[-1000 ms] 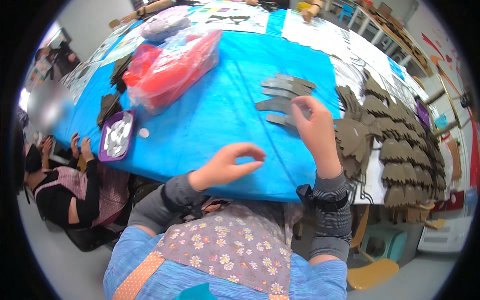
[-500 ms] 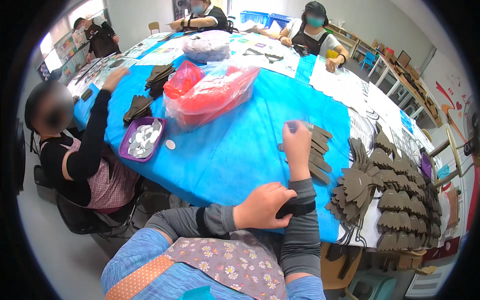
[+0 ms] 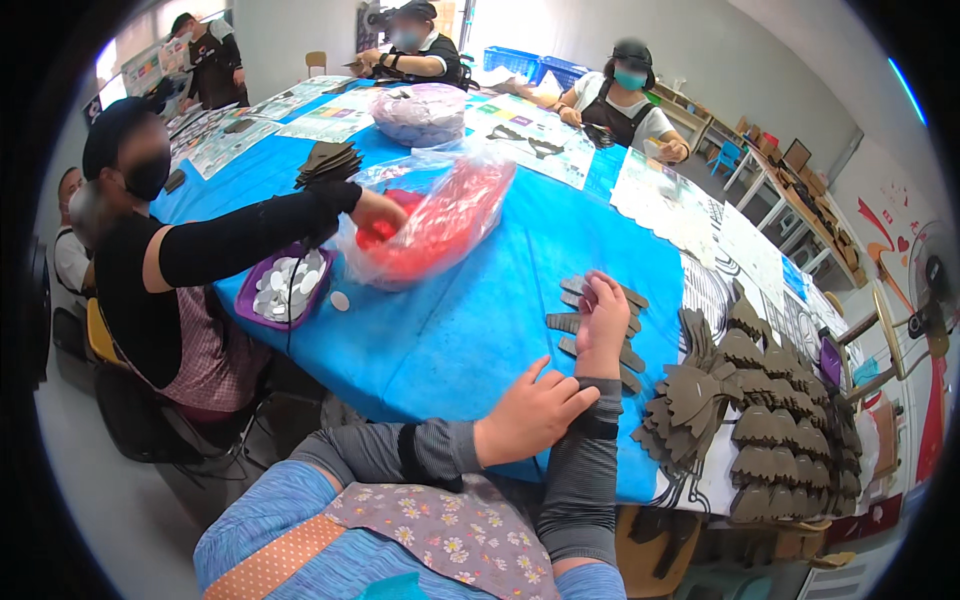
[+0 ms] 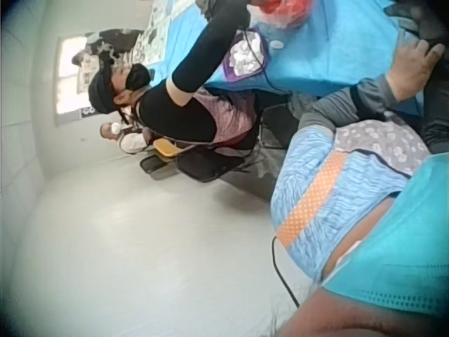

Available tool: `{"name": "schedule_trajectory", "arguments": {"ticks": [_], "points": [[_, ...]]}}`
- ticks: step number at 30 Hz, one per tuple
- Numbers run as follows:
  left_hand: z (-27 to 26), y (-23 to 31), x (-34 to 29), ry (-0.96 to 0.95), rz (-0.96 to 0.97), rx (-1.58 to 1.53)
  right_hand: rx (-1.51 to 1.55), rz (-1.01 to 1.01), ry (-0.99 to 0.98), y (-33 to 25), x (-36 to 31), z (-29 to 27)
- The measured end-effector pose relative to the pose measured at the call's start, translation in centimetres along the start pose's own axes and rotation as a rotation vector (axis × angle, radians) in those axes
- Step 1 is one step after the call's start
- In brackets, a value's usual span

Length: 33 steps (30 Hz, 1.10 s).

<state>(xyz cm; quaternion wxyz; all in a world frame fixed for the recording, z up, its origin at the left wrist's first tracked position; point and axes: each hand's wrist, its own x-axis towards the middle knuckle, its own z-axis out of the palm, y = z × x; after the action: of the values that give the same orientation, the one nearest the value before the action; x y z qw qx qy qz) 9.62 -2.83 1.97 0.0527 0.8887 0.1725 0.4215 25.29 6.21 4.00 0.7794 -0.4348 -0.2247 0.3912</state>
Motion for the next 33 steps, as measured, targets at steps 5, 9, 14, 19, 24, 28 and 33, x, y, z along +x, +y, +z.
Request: {"name": "schedule_trajectory", "arguments": {"ticks": [5,9,14,19,24,28,33], "points": [[0.8,0.0,0.1,-0.026,0.016,-0.022,0.144,0.07,-0.04,-0.5,-0.2,-1.5],[0.3,-1.0,2.3,0.164,0.007,-0.076,0.145,0.008,-0.056,-1.5,-1.1,-1.4],[0.9,-3.4,3.2,0.115,-0.027,0.003,-0.247,-0.189,-0.048,-0.6,-3.9,-0.8],[0.4,-5.1,2.4,0.142,-0.189,0.049,-0.042,-0.253,-0.181,1.7,-7.0,-1.1],[-1.9,-4.0,2.4,0.267,-0.04,-0.075,-0.6,-0.395,-0.441,3.2,-7.7,-3.6],[-2.6,-4.9,1.3,0.123,-0.245,-0.184,-1.2,-0.621,-0.528,0.3,-12.6,-1.3],[-4.2,-6.6,2.1,0.024,-0.436,-0.023,-0.946,-0.272,-0.768,-6.8,-21.9,-0.6]]}}
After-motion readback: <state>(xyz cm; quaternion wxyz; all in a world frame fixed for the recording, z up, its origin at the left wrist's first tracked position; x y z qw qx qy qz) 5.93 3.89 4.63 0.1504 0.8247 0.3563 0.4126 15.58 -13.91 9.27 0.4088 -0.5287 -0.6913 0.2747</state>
